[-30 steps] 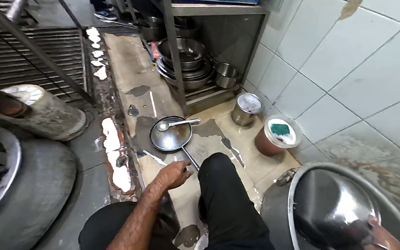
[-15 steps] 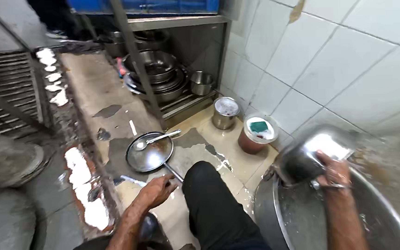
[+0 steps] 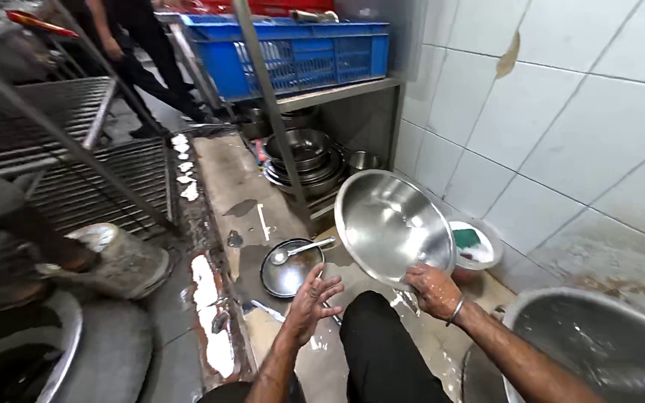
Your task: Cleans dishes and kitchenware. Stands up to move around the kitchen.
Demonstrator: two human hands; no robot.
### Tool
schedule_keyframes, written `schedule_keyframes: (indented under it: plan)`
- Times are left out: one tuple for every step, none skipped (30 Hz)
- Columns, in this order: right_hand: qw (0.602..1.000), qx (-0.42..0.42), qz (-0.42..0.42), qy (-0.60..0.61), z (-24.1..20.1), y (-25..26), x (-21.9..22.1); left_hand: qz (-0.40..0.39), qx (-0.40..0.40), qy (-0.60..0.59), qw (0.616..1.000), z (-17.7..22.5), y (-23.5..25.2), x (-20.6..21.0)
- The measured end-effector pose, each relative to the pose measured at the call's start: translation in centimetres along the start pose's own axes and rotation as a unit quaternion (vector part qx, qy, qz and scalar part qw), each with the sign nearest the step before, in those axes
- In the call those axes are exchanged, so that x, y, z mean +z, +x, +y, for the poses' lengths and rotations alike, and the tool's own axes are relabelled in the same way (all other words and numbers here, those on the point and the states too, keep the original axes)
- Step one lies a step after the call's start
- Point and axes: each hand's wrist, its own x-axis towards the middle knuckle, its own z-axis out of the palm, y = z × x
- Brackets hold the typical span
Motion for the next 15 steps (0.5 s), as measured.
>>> schedule_keyframes:
  plan:
    - [0.999, -0.038, -0.016, -0.025, -0.3, 1.2, 0.3, 0.000, 0.015, -0.052, 0.999, 0.3, 0.0, 0.1]
    - [0.995, -0.073, -0.033, -0.053, -0.5, 2.4, 0.7, 0.008, 0.029, -0.104, 0.994, 0.6, -0.1, 0.3]
    - [0.990, -0.106, -0.047, -0.075, -0.9, 3.7, 1.1, 0.033, 0.040, -0.154, 0.987, 0.7, -0.3, 0.4]
    - [0.985, -0.135, -0.059, -0.089, -1.4, 5.0, 1.4, 0.077, 0.042, -0.179, 0.980, 1.0, -0.6, 0.4]
    - [0.980, -0.158, -0.068, -0.099, -1.9, 6.1, 1.6, 0.129, 0.034, -0.195, 0.972, 1.3, -0.8, 0.3]
    - [0.976, -0.178, -0.072, -0.107, -2.5, 7.2, 1.8, 0.181, 0.022, -0.210, 0.961, 1.7, -0.9, 0.1]
    - [0.972, -0.193, -0.072, -0.111, -2.9, 8.2, 2.0, 0.217, 0.019, -0.217, 0.952, 2.1, -1.0, -0.3]
    - [0.970, -0.202, -0.073, -0.113, -3.4, 9.1, 2.2, 0.236, 0.028, -0.217, 0.947, 2.5, -1.1, -0.9]
    - [0.969, -0.205, -0.076, -0.112, -3.8, 10.0, 2.6, 0.250, 0.041, -0.212, 0.944, 2.9, -1.3, -1.3]
    - [0.970, -0.199, -0.084, -0.112, -4.2, 10.7, 2.9, 0.260, 0.052, -0.206, 0.942, 3.1, -1.5, -1.7]
    - [0.971, -0.184, -0.102, -0.114, -4.8, 11.3, 3.2, 0.272, 0.061, -0.203, 0.939, 3.2, -1.7, -1.9]
    - [0.971, -0.162, -0.132, -0.116, -5.6, 11.9, 3.3, 0.283, 0.067, -0.202, 0.935, 3.2, -1.8, -2.0]
    - [0.970, -0.141, -0.166, -0.110, -6.6, 12.4, 3.5, 0.295, 0.069, -0.202, 0.931, 3.3, -1.9, -2.1]
    - [0.968, -0.129, -0.194, -0.092, -7.6, 12.8, 3.9, 0.307, 0.071, -0.200, 0.928, 3.3, -1.9, -2.1]
    - [0.968, -0.128, -0.209, -0.063, -8.6, 12.9, 4.4, 0.316, 0.072, -0.198, 0.925, 3.2, -1.9, -2.0]
